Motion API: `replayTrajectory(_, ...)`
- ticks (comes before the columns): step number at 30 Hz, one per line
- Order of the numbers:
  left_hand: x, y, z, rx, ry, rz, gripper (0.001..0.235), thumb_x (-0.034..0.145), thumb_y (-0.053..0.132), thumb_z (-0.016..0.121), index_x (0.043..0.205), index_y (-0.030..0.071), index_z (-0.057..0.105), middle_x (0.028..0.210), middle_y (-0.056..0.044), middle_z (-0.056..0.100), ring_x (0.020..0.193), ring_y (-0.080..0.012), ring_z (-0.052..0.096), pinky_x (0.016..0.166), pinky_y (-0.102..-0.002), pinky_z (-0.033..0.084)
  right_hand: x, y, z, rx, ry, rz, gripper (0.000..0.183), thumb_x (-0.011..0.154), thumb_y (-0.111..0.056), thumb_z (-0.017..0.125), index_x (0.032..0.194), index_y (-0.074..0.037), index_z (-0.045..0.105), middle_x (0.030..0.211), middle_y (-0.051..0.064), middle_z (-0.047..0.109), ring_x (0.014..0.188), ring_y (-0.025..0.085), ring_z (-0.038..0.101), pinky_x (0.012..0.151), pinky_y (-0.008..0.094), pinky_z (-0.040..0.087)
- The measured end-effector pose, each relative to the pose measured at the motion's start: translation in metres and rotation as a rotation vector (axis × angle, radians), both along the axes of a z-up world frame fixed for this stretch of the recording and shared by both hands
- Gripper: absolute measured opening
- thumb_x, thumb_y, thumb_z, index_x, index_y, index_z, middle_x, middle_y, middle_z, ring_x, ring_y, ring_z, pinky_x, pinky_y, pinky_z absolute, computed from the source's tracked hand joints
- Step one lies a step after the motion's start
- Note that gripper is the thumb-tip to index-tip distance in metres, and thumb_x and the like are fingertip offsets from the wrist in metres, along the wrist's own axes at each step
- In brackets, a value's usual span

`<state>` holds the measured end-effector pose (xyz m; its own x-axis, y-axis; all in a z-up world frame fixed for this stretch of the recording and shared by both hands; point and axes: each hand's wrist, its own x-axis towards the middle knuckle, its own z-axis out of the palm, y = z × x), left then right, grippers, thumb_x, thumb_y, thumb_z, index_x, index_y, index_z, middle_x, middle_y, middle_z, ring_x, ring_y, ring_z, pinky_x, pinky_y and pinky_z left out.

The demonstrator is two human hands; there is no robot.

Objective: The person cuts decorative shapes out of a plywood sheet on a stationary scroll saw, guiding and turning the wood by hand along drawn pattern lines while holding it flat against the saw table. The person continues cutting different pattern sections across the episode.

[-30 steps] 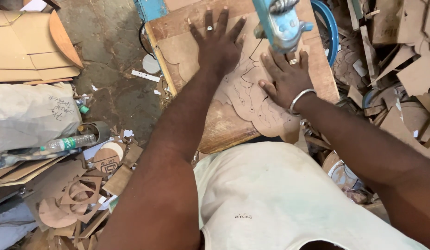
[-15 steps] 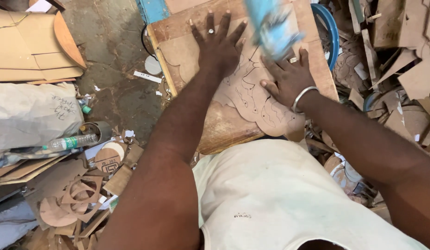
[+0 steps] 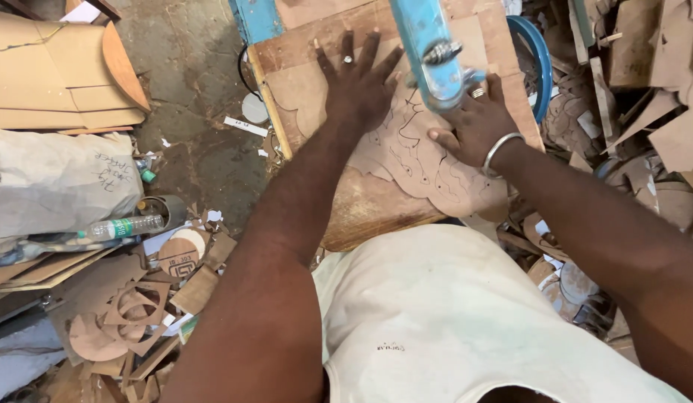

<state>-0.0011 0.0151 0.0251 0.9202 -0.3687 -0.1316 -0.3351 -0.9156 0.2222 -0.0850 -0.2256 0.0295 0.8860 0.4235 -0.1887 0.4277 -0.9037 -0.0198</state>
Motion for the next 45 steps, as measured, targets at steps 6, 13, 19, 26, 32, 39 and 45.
replayTrajectory(6,-0.001,0.001,0.000,-0.006,0.027,-0.006,0.052,0.108,0.052,0.031,0.160,0.043,0.032,0.172,-0.002,0.018,0.159,-0.0388,0.004,0.116,-0.077,-0.010,0.011,-0.008,-0.008,-0.014,-0.061,0.069,0.071,0.104,-0.062,0.039,0.160,-0.020,0.047,0.134,0.021,0.066,0.144,0.041,0.044,0.121,0.062,0.001)
replayTrajectory(13,0.000,0.003,0.003,-0.009,0.029,-0.053,0.054,0.108,0.051,0.033,0.161,0.041,0.031,0.173,-0.002,0.017,0.159,-0.0385,0.004,0.116,-0.079,-0.008,0.020,-0.010,-0.003,-0.032,-0.185,0.170,0.061,0.104,-0.063,0.040,0.144,-0.023,0.065,0.144,0.016,0.062,0.157,0.036,0.032,0.127,0.055,0.003)
replayTrajectory(19,0.000,0.004,0.003,0.012,0.056,-0.069,0.056,0.108,0.052,0.029,0.163,0.039,0.026,0.174,-0.001,0.012,0.159,-0.0363,-0.001,0.116,-0.078,-0.009,0.031,-0.006,0.006,-0.155,-0.083,0.154,0.061,0.106,-0.065,0.032,0.140,-0.027,0.067,0.145,0.012,0.063,0.158,0.032,0.030,0.128,0.054,0.001)
replayTrajectory(26,-0.001,0.003,0.008,0.046,0.098,-0.066,0.057,0.109,0.054,0.025,0.164,0.039,0.021,0.174,0.000,0.010,0.160,-0.0337,-0.003,0.119,-0.075,-0.009,0.048,-0.027,-0.023,-0.239,-0.220,0.276,0.072,0.104,-0.070,0.027,0.157,-0.027,0.051,0.152,0.012,0.057,0.150,0.034,0.038,0.127,0.057,-0.003)
replayTrajectory(32,-0.001,0.006,0.008,0.044,0.069,-0.077,0.057,0.109,0.054,0.027,0.165,0.038,0.023,0.175,0.000,0.012,0.160,-0.0343,0.000,0.120,-0.075,-0.005,0.056,-0.026,-0.011,0.057,-0.081,0.245,0.074,0.103,-0.069,0.034,0.162,-0.027,0.047,0.156,0.020,0.053,0.152,0.036,0.038,0.134,0.054,-0.002)
replayTrajectory(39,-0.001,0.009,0.014,0.053,0.068,-0.101,0.059,0.108,0.051,0.028,0.164,0.033,0.022,0.173,0.000,0.012,0.158,-0.0350,0.000,0.118,-0.077,-0.004,0.070,-0.028,-0.006,0.140,0.033,0.190,0.073,0.096,-0.069,0.048,0.153,-0.023,0.053,0.159,0.017,0.047,0.147,0.040,0.037,0.129,0.053,0.016)
replayTrajectory(45,0.002,0.012,0.012,0.078,0.097,-0.182,0.062,0.109,0.047,0.030,0.166,0.025,0.021,0.174,0.002,0.012,0.160,-0.0334,0.000,0.119,-0.077,-0.004,0.093,-0.033,-0.015,0.357,0.144,0.354,0.079,0.093,-0.065,0.052,0.157,-0.018,0.048,0.170,0.014,0.032,0.153,0.039,0.030,0.125,0.053,0.022)
